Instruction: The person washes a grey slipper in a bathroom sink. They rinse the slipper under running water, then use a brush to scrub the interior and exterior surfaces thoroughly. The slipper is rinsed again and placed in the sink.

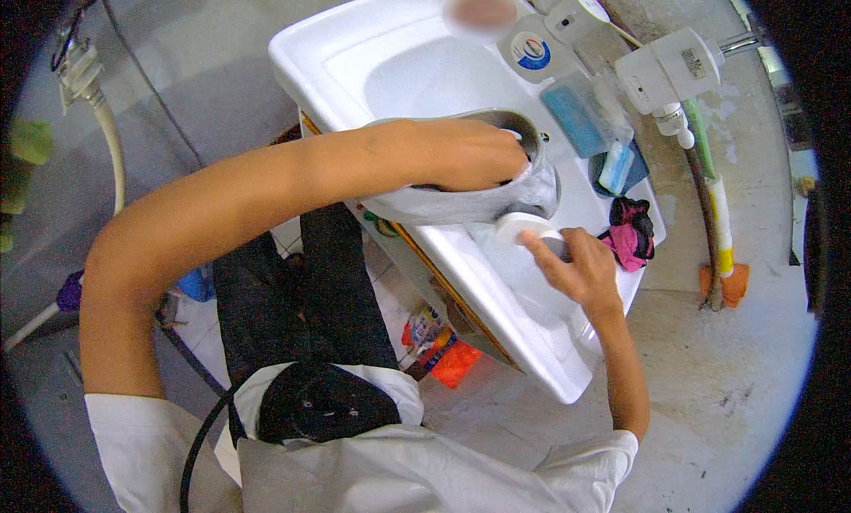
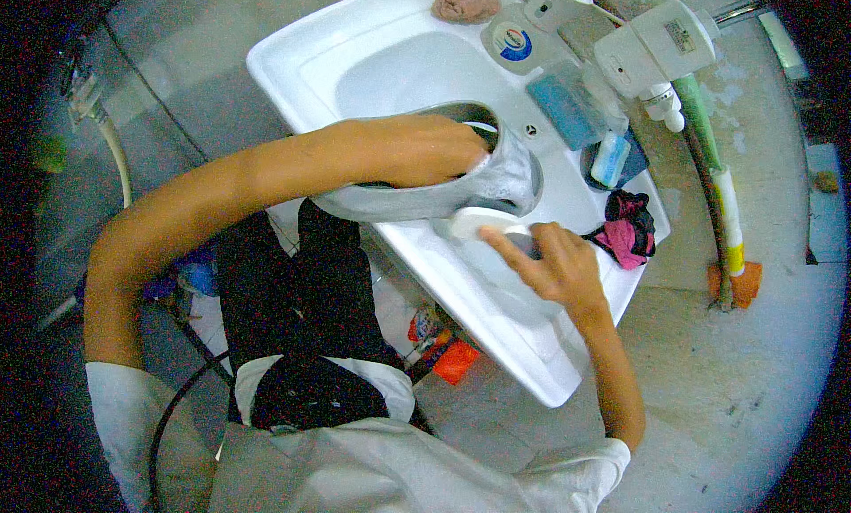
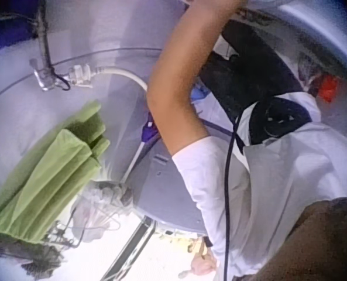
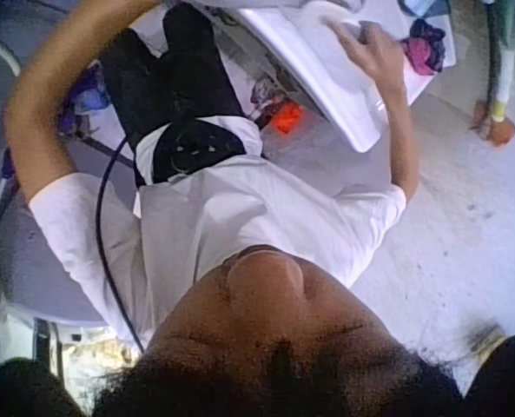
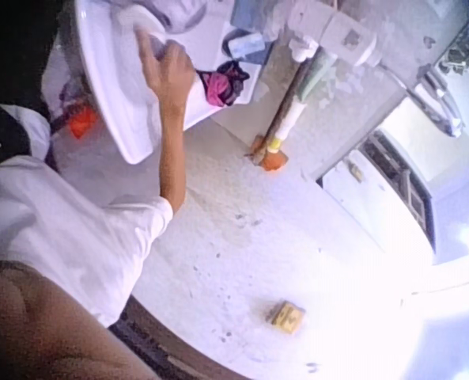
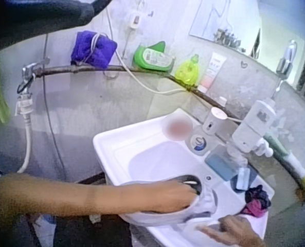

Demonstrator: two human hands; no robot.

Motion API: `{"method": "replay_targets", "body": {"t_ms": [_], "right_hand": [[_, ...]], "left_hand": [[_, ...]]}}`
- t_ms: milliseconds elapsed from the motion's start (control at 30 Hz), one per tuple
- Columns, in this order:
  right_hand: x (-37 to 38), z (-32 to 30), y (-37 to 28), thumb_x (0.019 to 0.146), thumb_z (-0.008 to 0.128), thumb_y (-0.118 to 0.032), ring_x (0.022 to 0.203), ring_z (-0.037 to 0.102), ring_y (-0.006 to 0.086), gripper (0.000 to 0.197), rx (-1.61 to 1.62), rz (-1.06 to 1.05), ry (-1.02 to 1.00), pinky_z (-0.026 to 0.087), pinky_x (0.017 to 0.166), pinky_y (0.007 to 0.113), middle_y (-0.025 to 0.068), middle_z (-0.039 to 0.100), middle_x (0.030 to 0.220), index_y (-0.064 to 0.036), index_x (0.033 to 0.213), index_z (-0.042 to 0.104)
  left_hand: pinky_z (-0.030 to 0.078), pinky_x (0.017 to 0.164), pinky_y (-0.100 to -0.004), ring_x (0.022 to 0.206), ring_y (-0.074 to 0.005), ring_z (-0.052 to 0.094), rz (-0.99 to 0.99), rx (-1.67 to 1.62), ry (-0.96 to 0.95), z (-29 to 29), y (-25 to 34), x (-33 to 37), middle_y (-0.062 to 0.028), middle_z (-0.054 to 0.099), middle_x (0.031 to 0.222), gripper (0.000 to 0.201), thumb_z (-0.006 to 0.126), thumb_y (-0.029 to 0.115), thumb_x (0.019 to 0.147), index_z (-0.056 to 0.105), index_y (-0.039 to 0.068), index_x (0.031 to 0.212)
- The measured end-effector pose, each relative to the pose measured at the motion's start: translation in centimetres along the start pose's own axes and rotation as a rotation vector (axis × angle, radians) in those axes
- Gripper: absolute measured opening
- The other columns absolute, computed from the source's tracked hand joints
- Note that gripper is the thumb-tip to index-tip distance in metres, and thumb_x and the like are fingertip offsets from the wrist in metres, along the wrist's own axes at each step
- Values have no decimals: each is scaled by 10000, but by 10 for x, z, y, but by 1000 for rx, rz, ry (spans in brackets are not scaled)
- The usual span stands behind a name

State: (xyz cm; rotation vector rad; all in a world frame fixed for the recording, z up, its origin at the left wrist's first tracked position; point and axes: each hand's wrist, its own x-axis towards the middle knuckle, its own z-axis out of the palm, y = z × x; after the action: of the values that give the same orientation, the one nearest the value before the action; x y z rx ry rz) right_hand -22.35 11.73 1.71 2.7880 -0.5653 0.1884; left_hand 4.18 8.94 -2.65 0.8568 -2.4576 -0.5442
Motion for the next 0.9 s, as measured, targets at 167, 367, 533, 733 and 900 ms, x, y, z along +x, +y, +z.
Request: {"method": "replay_targets", "body": {"t_ms": [167, 367, 533, 733, 900], "right_hand": [[78, -7, -56, 707, 670, -182, 548, 422, 91, 636, -100, -426, 282, 370, 425, 209, -25, 328, 679, -344, 1318, 594], [45, -9, -16, 721, 736, -164, 525, 473, 155, 520, 20, -269, 198, 395, 422, 274, 3, 448, 674, -348, 1203, 675], [-3, 7, 13, 845, 687, -314, 485, 488, 208, 281, 88, 44, -6, 440, 449, 319, 39, 459, 633, -325, 1124, 719], [42, -5, -22, 835, 693, -236, 508, 517, 211, 540, 337, -27, 193, 451, 423, 351, 79, 489, 721, -302, 1352, 556], [66, -5, -5, 907, 641, -215, 583, 505, 254, 468, 564, 300, 346, 435, 549, 381, 122, 478, 708, -189, 1365, 549]], "left_hand": [[518, 725, -467, 798, -409, 652, 32, 7, 82, -1, -4, -5, -271, 662, 878, 181, 578, 75, 777, 679, -63, 836], [502, 789, -471, 879, -410, 638, -126, 2, -81, -11, 4, -3, -255, 664, 937, 179, 588, 62, 790, 656, -35, 923], [506, 793, -451, 884, -395, 641, 10, -34, 34, -4, 0, -1, -255, 658, 910, 192, 567, 89, 794, 669, -53, 873], [453, 938, -412, 1066, -368, 563, 290, 37, 199, -3, -8, -9, -204, 627, 1065, 223, 618, 40, 775, 643, 3, 993], [423, 991, -411, 1092, -370, 544, -67, 169, 18, -16, 19, -9, -240, 609, 1091, 256, 493, 90, 858, 624, -62, 1017]]}}
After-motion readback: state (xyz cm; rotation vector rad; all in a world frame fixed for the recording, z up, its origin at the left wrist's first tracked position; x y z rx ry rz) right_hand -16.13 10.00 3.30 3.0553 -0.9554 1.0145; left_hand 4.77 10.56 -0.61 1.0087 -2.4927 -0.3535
